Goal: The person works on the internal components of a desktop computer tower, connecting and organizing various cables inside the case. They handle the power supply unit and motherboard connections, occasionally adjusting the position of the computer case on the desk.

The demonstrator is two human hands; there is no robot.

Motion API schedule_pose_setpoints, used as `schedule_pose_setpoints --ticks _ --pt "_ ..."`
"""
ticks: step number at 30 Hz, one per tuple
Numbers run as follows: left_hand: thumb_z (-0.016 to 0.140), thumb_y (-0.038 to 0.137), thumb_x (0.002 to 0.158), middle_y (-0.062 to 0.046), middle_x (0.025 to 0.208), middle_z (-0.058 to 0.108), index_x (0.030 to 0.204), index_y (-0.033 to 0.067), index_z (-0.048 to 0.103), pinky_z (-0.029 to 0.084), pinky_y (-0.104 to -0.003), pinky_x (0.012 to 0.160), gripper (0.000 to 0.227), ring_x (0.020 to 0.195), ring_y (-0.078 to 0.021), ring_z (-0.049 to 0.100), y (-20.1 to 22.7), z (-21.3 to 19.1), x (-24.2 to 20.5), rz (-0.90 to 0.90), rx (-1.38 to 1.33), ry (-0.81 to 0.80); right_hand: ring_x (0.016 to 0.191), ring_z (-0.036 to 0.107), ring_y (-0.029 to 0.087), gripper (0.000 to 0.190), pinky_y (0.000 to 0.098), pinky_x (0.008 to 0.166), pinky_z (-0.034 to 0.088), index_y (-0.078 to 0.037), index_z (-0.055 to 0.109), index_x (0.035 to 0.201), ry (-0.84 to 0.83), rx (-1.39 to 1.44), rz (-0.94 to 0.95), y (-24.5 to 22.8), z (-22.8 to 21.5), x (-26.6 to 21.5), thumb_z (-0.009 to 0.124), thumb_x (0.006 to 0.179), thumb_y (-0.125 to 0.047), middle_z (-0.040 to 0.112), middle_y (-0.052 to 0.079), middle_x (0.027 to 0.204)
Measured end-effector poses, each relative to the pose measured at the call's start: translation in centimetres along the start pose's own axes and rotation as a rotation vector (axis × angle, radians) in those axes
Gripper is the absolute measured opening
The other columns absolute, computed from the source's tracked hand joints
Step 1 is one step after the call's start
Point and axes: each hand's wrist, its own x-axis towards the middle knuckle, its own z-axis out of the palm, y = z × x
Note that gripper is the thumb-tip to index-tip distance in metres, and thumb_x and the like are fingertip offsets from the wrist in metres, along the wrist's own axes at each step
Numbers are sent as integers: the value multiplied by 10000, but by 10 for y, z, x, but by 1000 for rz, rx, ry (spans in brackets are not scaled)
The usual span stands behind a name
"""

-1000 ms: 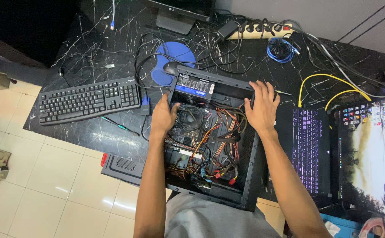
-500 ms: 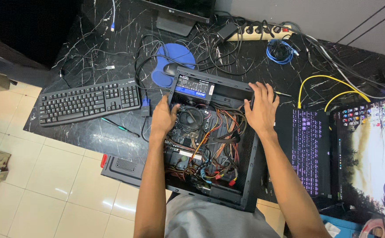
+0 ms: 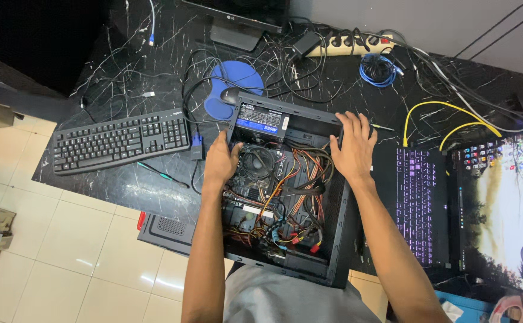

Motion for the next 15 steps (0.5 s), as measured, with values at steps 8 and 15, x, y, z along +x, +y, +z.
schedule_pose_setpoints --ticks 8,15 --pt "632 309 989 -271 1255 652 1413 8 487 518 -604 983 540 1159 -485 644 -3 2 2 3 0 -5 1455 347 356 501 675 1088 268 -180 481 1474 -9 2 8 -1 -1 0 662 1007 -189 515 138 1462" --pt "629 292 991 -280 1248 651 1409 3 489 515 -613 979 527 1153 -489 642 2 -1 -1 5 10 -6 1461 345 344 485 671 1095 267 -183 490 1471 -8 0 13 0 0 0 654 1015 -201 517 130 1463"
